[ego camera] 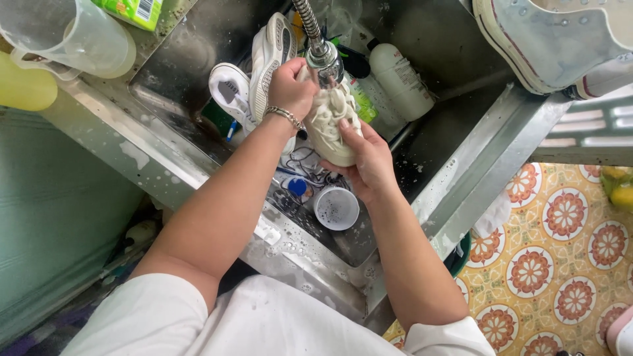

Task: The person scrubs a white sneaker with a brush and cleaning solution in a sink, rinses it under running water, and then scrubs the sole and laces. They also remove and clean the insole separately before reinserting it.

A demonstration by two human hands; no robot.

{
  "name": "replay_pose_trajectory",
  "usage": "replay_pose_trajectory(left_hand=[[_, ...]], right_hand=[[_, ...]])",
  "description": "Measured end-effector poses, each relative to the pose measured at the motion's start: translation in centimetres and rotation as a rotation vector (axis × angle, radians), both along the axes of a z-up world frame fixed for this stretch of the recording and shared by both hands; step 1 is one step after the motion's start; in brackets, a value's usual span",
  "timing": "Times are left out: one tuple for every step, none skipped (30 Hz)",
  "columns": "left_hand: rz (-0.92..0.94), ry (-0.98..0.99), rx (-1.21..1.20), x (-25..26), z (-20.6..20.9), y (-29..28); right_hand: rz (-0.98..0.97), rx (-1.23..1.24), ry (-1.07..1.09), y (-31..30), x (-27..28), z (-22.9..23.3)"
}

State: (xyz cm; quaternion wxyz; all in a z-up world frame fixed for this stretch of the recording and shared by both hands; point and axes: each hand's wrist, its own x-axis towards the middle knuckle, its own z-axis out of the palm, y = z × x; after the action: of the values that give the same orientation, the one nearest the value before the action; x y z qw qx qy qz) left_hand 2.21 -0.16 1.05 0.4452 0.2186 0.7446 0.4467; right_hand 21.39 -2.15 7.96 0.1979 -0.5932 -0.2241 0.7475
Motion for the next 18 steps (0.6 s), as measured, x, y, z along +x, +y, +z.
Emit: replay_pose_trajectory(left_hand=[[0.033, -0.025, -0.032, 0.0, 0.0, 0.4], [0.067, -0.051, -0.065, 0.0, 0.0, 0.7], [0.068, -0.052, -0.067, -0.1, -0.2, 0.6], [0.124, -0.101, -0.06, -0.3, -0.3, 0.8], [0.18, -0.15, -0.054, -0.5, -0.4, 0.9], [0.18, -0.149, -0.053, -0.8, -0.6, 1.0], [0.238, -0.202, -0.046, -1.1, -0.7, 1.0], [0.294, -0.256, -0.041, -1.4, -0.9, 1.1], [0.293, -0.255, -0.04, -2.0, -2.0, 1.3], [0.339, -0.318, -0.009, -2.4, -3.1, 1.5], [0.385, -0.382, 0.022, -2.9, -4.2, 1.7], [0.386, -0.381, 0.022, -2.8, -3.5, 1.5], [0.434, -0.421, 0.046, -2.7, -2.8, 1.4], [0.483, -0.46, 0.07, -2.6, -2.2, 1.2], [0.486, -0.46, 0.07, -2.6, -1.1, 1.0], [0.513, -0.469, 0.077, -2.5, 0.0, 0.9], [0.541, -0.477, 0.083, -2.4, 1.0, 0.7], [0.539, -0.478, 0.084, -2.6, 0.9, 0.9]], right_hand=[[0.018, 0.024, 0.012, 0.2, -0.2, -0.3], [0.036, 0.048, 0.022, 0.4, -0.4, -0.6], [0.037, 0.046, 0.021, 0.6, -0.6, -0.5], [0.061, 0.044, -0.005, 1.0, -1.0, -0.3], [0.084, 0.042, -0.032, 1.3, -1.3, -0.1], [0.085, 0.044, -0.03, 1.6, -1.4, -0.3], [0.099, 0.032, -0.027, 1.8, -1.5, -0.5], [0.111, 0.02, -0.025, 2.0, -1.6, -0.7], [0.11, 0.02, -0.025, 2.2, -1.7, -0.8], [0.116, 0.035, -0.016, 2.3, -1.8, -0.9], [0.122, 0.049, -0.007, 2.5, -1.8, -1.0], [0.123, 0.049, -0.007, 2.6, -2.0, -1.2], [0.096, 0.047, 0.002, 2.7, -2.2, -1.4], [0.07, 0.043, 0.012, 2.7, -2.3, -1.6], [0.072, 0.042, 0.012, 2.8, -2.8, -1.6], [0.067, 0.062, -0.019, 2.8, -3.2, -1.6], [0.061, 0.082, -0.051, 2.8, -3.6, -1.6], [0.06, 0.083, -0.051, 3.1, -4.0, -2.8]])
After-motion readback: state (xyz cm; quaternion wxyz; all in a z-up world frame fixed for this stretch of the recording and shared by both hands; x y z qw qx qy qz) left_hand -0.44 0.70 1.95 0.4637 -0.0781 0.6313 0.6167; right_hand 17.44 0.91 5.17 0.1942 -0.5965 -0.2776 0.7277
